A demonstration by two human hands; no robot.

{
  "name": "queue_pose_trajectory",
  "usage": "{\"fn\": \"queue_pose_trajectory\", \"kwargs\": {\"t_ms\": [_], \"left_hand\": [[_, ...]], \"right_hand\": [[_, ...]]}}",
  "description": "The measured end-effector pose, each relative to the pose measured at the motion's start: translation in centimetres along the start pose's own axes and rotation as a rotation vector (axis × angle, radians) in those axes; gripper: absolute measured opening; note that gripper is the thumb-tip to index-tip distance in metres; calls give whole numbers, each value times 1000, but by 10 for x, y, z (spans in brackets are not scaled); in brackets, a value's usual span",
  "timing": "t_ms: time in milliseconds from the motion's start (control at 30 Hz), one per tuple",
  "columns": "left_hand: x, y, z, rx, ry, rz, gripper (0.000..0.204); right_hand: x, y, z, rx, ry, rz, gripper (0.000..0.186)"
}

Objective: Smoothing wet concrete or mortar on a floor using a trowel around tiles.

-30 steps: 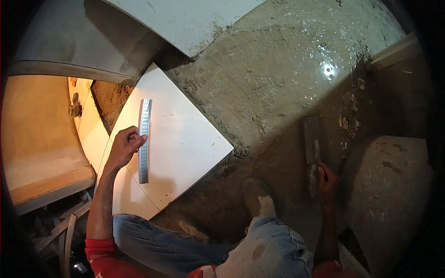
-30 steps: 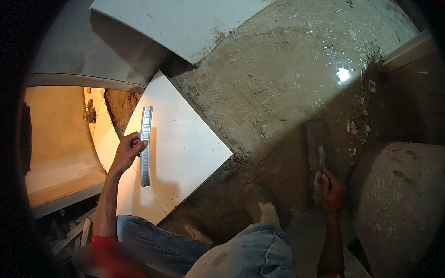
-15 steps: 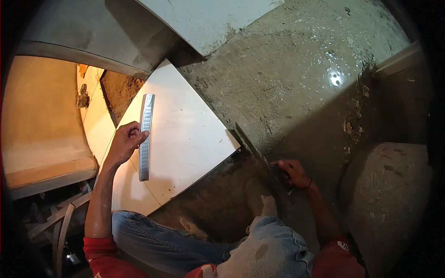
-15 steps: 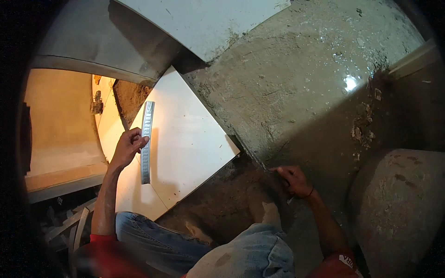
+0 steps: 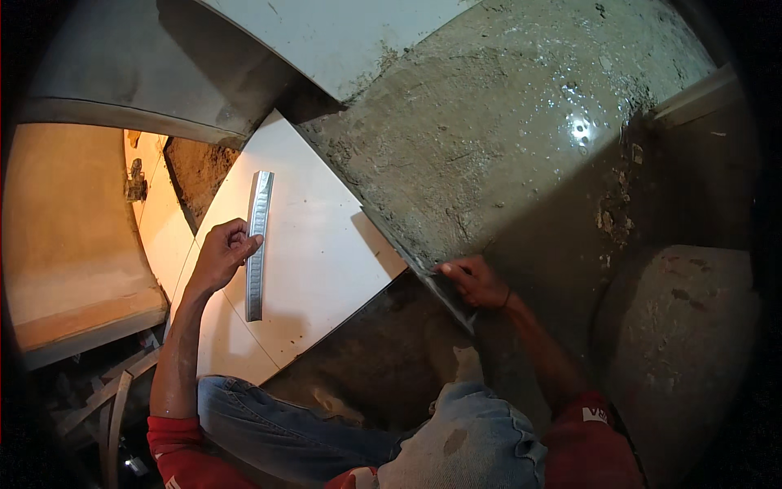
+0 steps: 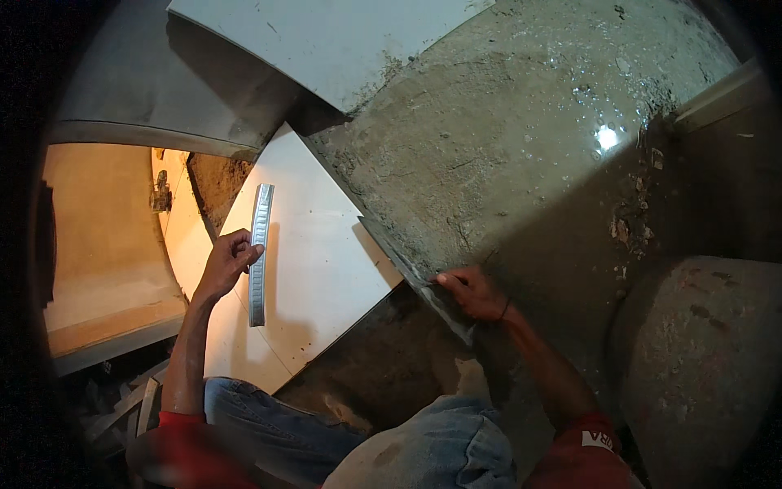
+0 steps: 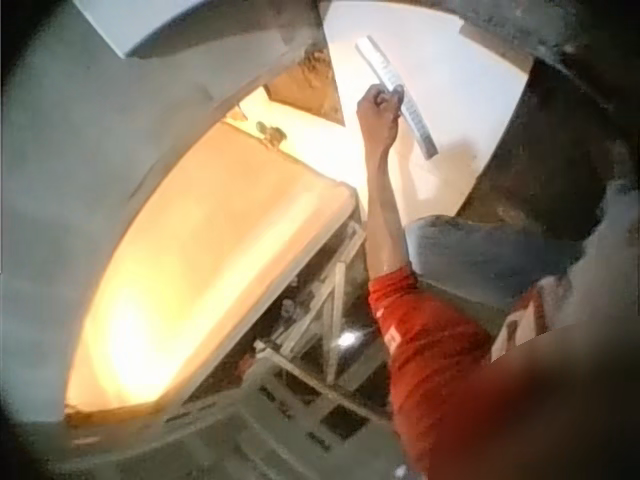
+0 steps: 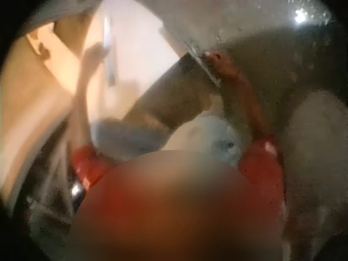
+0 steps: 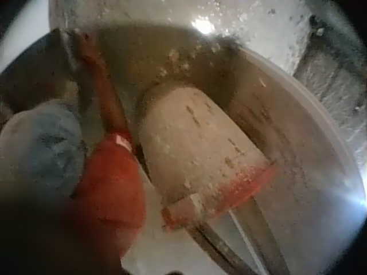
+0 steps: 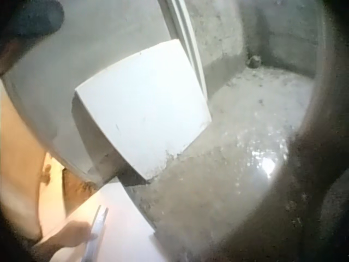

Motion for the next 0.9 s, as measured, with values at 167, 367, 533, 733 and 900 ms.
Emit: {"fn": "queue_pose_trajectory", "kwargs": {"t_ms": [167,367,533,733,900], "left_hand": [[-14,3,-6,-53,8,-2,24],[-25,3,-10,-51,-1,1,24],[-29,0,-8,-61,-10,27,23],[-14,-19,9,12,53,64,26],[-2,-32,20,0,66,78,28]], "right_hand": [[-44,-16,-5,-21,-16,73,38],[-103,-30,-14,-28,-9,34,41],[-123,-38,-14,280,118,252,44],[-82,-27,48,270,274,201,36],[12,-39,146,273,562,247,32]]}}
Point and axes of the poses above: each hand's wrist, its own x-axis away from the middle knuckle, its own z-axis out of the back of the hand, y = z × x, the point moved 3 cm from there along -x, towards the middle knuckle, and after that the axes turned 12 degrees about z, right-handed, at the moved point
